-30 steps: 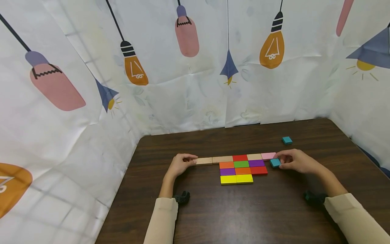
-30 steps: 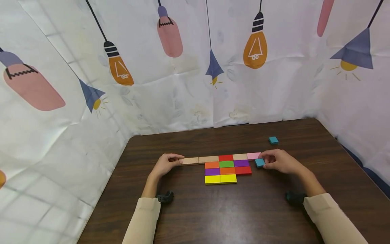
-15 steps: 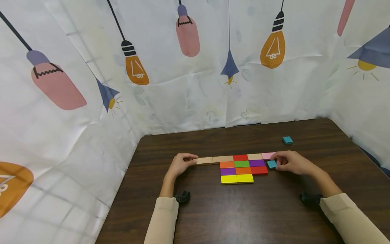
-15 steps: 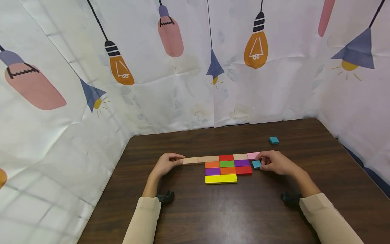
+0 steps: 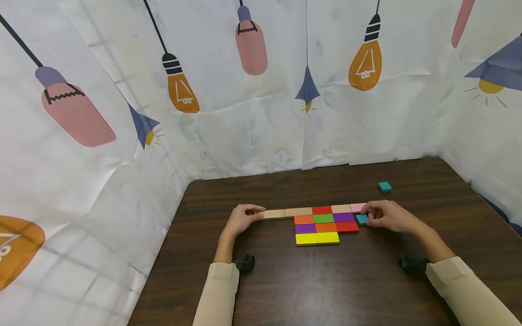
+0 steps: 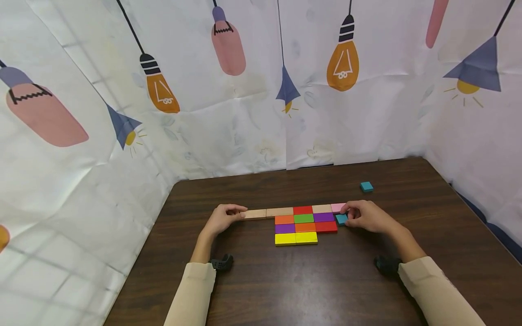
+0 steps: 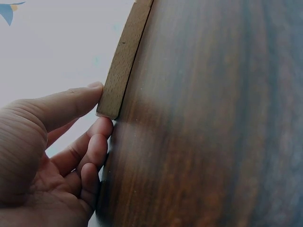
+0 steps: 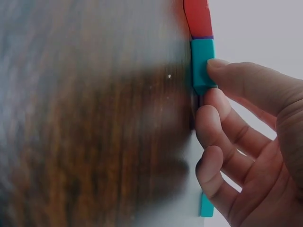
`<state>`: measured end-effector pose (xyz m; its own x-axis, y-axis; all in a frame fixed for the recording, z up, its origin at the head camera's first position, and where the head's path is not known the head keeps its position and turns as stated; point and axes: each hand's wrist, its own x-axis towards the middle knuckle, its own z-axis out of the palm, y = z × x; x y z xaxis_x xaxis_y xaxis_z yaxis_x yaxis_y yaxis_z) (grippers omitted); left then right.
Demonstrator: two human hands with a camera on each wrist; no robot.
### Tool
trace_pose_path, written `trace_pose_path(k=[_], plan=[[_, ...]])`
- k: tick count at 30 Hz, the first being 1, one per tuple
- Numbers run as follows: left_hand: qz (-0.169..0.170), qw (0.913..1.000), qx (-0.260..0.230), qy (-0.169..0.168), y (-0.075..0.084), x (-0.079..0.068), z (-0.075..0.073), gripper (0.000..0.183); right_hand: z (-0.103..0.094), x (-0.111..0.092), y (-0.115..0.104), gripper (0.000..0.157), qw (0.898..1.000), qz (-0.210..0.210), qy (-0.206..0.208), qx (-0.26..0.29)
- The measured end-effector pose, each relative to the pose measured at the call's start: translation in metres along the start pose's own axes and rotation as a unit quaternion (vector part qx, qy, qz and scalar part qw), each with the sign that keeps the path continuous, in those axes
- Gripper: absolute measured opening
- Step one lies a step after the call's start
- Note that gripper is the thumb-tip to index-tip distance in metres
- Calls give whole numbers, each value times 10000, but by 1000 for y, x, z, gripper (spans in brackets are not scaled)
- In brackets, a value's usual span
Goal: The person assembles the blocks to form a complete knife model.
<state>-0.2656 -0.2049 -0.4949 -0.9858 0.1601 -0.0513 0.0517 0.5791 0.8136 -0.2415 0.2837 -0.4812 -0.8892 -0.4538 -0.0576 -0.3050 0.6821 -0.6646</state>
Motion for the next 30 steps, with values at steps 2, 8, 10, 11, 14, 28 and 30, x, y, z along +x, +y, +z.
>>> trace_pose_path(k=[2, 8, 10, 11, 14, 28, 30], plan=[[3, 10000, 8, 6, 0, 0, 0, 16, 1, 0, 0, 27, 10000, 23, 25, -9], [46, 10000, 23, -9, 0, 0, 0, 16, 3, 2, -1, 27, 9999, 10, 108, -60], [56, 10000, 11, -16, 0, 0, 0, 16, 3, 3, -1, 26, 9999, 11, 120, -81], [59, 10000, 12, -23, -1, 0, 0, 16, 3, 4, -1, 26, 9999, 11, 121, -89], [65, 10000, 1, -26, -2, 0, 0, 16, 3, 5, -2, 26, 9999, 21, 119, -86], [96, 9999, -33, -18, -3, 1, 0, 16, 3, 10, -5, 24, 9998, 60, 93, -155], [92, 10000, -27, -26, -2, 1, 0, 16, 3, 11, -5, 23, 9998, 65, 80, -150]])
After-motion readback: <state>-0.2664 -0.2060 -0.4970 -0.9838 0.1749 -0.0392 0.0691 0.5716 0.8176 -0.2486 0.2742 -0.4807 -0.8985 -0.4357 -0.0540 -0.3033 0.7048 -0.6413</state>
